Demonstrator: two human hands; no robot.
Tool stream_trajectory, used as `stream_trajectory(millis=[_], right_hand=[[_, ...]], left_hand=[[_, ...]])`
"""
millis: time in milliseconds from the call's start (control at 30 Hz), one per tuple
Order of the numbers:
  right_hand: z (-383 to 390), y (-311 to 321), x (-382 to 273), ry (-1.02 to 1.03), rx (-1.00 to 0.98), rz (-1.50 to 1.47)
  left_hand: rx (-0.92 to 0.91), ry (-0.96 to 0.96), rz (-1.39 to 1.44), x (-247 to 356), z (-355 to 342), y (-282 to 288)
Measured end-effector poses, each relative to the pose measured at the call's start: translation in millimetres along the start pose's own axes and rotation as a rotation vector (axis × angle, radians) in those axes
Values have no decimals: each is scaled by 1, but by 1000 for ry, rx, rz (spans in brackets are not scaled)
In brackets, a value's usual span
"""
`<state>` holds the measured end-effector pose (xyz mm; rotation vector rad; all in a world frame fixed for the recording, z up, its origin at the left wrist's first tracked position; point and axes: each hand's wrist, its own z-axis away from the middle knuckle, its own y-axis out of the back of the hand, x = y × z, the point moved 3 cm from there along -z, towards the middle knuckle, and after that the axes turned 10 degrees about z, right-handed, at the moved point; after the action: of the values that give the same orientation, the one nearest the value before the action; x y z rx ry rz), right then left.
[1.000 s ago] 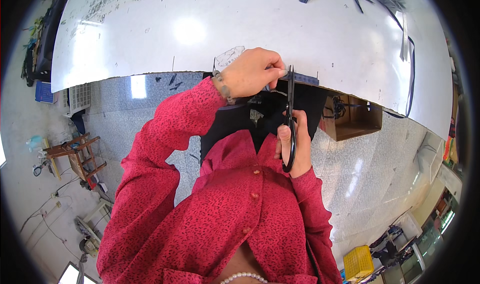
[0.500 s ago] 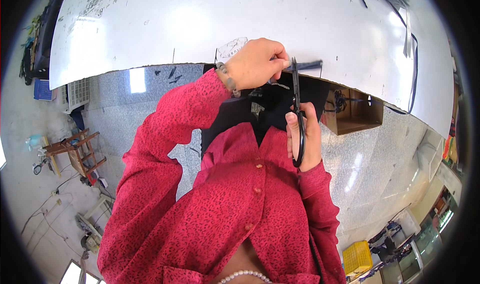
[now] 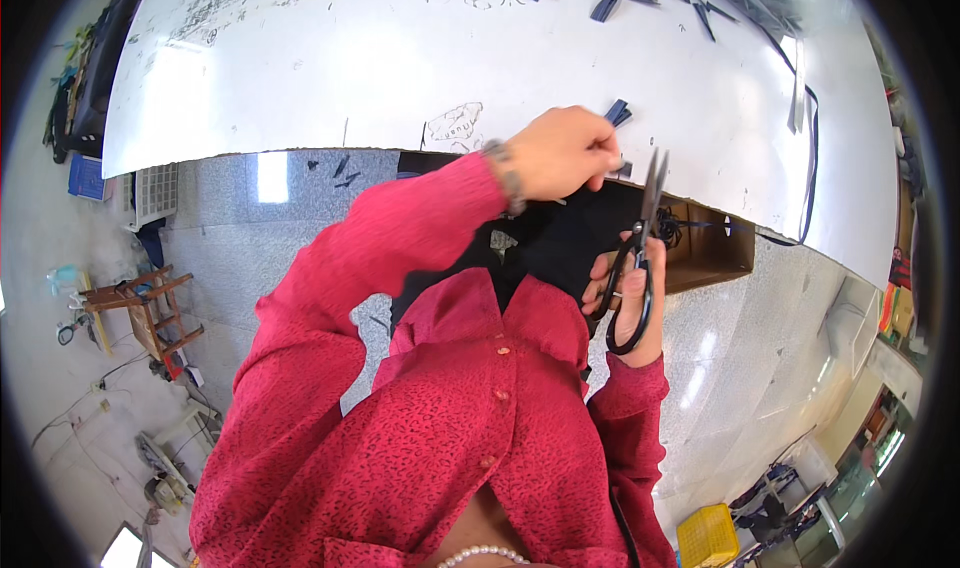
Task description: Cutting long blue fabric straps into smaller segments using scissors on a work table.
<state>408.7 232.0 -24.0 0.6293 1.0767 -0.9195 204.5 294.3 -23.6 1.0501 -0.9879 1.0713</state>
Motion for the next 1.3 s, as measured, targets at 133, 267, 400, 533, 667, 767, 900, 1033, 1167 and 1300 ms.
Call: stream_trajectory(millis=[133,267,400,533,667,767,900,1033,1167,1300], right_hand=[[-19,11,-19,78,155,-29],[-41,17,-37,198,282,-100],[-47,3,-47,285,224,-190],[-48,-5,-48,267,181,-86],[-48,-6,-48,226,185,-59],[-43,-7,-50,208,183,10],[-41,0,-56,231,180,55],[-35,7,-67,238,174,82],[-33,1,-75,264,113,186],[-31,-7,-79,292,69,356]], left_hand=[[305,-15,-130,8,-52,37],[85,-47,275,38,-2,21],[24,30,416,38,39,-4],[34,38,342,34,48,-11],[45,23,285,28,50,-14],[22,29,227,27,52,-14],[-54,90,314,17,60,-4],[-100,141,379,3,74,7],[46,-112,372,-1,81,3],[333,-668,-215,25,86,-2]])
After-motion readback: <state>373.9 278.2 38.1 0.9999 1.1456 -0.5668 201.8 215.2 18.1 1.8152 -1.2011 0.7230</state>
